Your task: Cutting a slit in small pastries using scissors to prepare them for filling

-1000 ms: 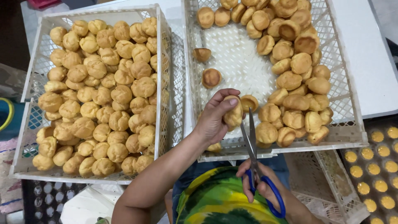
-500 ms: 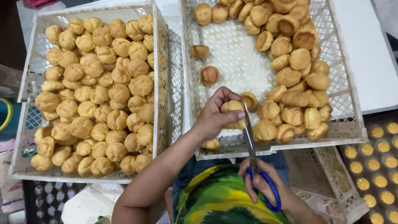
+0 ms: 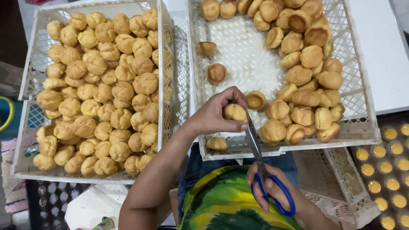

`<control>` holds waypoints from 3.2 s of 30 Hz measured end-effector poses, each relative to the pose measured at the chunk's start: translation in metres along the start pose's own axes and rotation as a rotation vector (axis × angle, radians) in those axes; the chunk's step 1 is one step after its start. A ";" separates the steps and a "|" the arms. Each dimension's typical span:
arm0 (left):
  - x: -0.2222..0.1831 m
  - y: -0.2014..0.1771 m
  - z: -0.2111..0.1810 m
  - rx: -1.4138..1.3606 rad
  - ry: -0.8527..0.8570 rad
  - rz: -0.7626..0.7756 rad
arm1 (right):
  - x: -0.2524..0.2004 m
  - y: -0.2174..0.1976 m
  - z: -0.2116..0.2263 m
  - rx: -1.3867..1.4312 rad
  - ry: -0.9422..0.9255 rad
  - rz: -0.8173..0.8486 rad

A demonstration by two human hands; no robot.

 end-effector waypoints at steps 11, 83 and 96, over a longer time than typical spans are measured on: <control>0.007 -0.030 0.030 -0.050 -0.140 -0.230 | 0.004 -0.010 -0.010 0.208 -0.132 0.001; -0.216 -0.285 0.022 1.476 -0.682 -1.115 | -0.019 -0.039 -0.050 0.137 0.049 -0.043; 0.210 -0.103 0.013 1.537 -0.132 -0.330 | -0.079 -0.059 -0.056 -0.028 0.186 -0.042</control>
Point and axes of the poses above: each hand's wrist, its own x-axis towards the middle knuckle, its own y-axis out of the palm, z = x × y, the point moved 5 cm from there along x, towards the middle knuckle, and after that the axes turned 10 degrees about z, right-handed, at the moved point
